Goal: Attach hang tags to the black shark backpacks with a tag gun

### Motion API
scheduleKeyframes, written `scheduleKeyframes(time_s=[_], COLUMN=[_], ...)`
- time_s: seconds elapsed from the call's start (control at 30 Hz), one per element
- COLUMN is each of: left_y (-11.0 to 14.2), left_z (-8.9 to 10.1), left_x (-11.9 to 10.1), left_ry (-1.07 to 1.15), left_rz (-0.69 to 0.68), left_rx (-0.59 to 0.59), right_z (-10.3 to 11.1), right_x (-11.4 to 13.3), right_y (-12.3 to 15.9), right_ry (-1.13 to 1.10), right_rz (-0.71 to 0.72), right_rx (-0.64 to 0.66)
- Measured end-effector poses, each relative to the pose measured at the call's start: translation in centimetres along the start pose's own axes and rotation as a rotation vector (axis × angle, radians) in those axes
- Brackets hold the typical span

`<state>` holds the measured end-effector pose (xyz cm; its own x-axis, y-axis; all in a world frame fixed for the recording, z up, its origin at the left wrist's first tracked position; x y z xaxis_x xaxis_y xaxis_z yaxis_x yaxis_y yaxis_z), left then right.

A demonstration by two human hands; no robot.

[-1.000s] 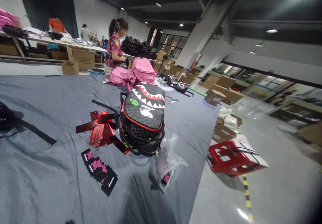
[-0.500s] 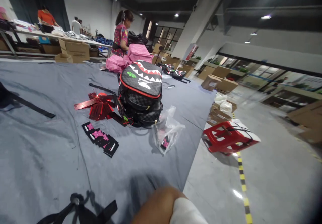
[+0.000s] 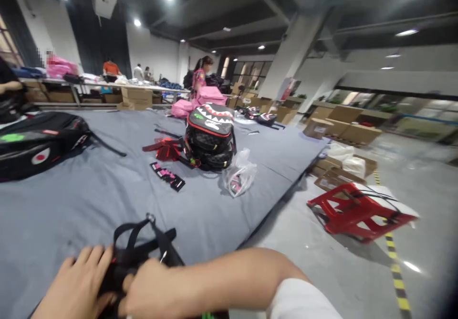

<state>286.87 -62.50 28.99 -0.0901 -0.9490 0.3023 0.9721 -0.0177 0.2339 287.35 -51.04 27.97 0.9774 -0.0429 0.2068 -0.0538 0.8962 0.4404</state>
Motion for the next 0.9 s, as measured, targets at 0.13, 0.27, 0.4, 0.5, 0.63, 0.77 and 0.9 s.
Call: scheduleKeyframes(time_s=[0.13, 0.27, 0.4, 0.5, 0.63, 0.77, 0.9], left_y=[3.7, 5.0, 6.1, 6.4, 6.3, 6.2, 6.2], left_z=[4.6, 4.5, 3.0, 3.1, 3.2, 2.9, 2.9], left_x=[-2.5, -1.8, -0.8, -1.0, -1.1, -1.0, -1.0], left_ry=[0.050, 0.116, 0.126, 0.098, 0.091, 0.098, 0.120], left_rz=[0.009, 0.075, 0.148, 0.141, 0.128, 0.131, 0.136], left_rx=[-0.031, -0.046, -0.036, -0.054, -0.082, -0.084, -0.080], right_z=[0.0, -1.0, -1.2, -0.6, -0.1, 0.0, 2.5], right_x=[2.4, 2.7, 3.4, 3.8, 3.8, 3.8, 3.7], right_y=[2.9, 3.5, 2.5, 2.2, 1.7, 1.9, 4.7], right_ry=[0.006, 0.119, 0.262, 0.315, 0.319, 0.286, 0.199], right_rz=[-0.149, -0.273, -0.248, -0.203, -0.168, -0.172, -0.188], right_rx=[-0.111, -0.075, 0.026, 0.036, 0.053, 0.053, -0.328])
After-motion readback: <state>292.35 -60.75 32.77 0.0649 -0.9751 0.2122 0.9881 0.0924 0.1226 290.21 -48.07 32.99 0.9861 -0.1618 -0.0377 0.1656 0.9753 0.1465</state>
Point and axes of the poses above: each hand's wrist, its own y-axis away from the middle knuckle, its own z-axis out of the back of the hand, x = y × z, the point moved 7 cm from there along -y, towards the middle knuckle, and after that the axes turned 9 degrees about x, right-handed, at the moved point
